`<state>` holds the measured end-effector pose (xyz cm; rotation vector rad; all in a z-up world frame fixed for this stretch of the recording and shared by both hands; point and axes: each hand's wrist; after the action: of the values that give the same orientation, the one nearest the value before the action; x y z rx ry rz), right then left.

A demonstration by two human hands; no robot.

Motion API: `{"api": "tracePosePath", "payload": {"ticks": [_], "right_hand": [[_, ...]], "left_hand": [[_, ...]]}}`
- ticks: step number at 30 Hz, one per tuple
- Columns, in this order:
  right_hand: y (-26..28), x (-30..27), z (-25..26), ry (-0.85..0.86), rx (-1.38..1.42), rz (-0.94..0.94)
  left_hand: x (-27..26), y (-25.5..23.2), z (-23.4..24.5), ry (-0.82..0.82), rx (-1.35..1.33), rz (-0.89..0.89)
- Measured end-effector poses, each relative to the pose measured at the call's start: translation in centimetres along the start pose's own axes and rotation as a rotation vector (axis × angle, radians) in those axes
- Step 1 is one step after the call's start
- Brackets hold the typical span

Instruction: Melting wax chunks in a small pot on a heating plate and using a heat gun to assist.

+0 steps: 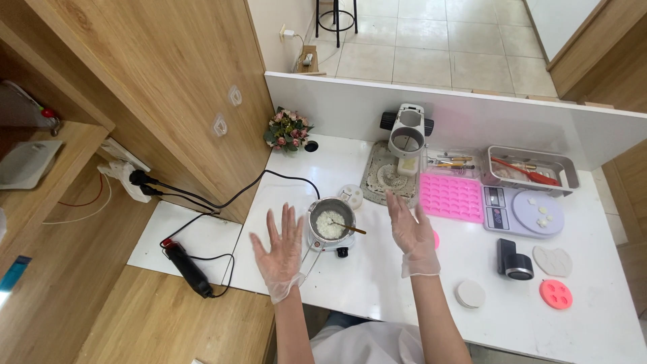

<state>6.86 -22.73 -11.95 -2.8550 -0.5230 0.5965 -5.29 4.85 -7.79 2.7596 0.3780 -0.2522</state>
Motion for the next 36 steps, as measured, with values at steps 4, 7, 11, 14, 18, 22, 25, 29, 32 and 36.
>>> {"api": "tracePosePath", "payload": {"ticks": [4,7,11,14,18,22,25,29,32,36], "right_hand": [[0.8,0.6,1.5,-0.016,0.06,-0.025],[1.1,0.6,2.4,0.113,0.107,-0.153],[0.7,0.7,1.8,0.053,-0.245,-0.007],[-1.3,-1.3,-0.8,-0.018,-0.3,0.042],[-2.5,-2.5,-2.3,-0.056,-0.267,0.016],[-1.3,-1.0,-0.8,-0.097,-0.224,-0.009],[0.1,0.5,0.9,-0.101,-0.201,-0.062],[0.3,0.5,1.6,-0.135,-0.306,0.042],[-2.3,-2.5,-2.2,-0.117,-0.239,0.04],[-4.4,-5.0,-4.8,-0.079,-0.259,0.045]], "left_hand": [[2.0,-2.1,3.4,0.136,-0.481,0.405],[3.1,-2.9,5.6,0.264,-0.199,0.288],[4.8,-4.5,7.5,0.248,0.059,0.274],[2.1,-1.5,4.0,0.12,0.097,0.138],[-0.9,1.6,-0.8,0.044,0.231,0.048],[0.7,0.0,2.0,0.129,0.177,0.099],[2.3,-2.0,4.3,0.109,-0.072,0.328],[3.1,-2.3,5.3,0.252,0.161,0.319],[0.6,0.3,1.2,0.185,0.152,0.238],[-1.4,2.2,-1.8,0.079,0.282,0.174]]}}
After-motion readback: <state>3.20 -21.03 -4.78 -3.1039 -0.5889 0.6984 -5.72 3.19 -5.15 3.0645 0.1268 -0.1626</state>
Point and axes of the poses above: each hand's wrist, its own x-axis towards the middle knuckle, its own z-axis out of the back of the hand, y = z × x, and after that the axes turned 5 degrees about -y, right-handed
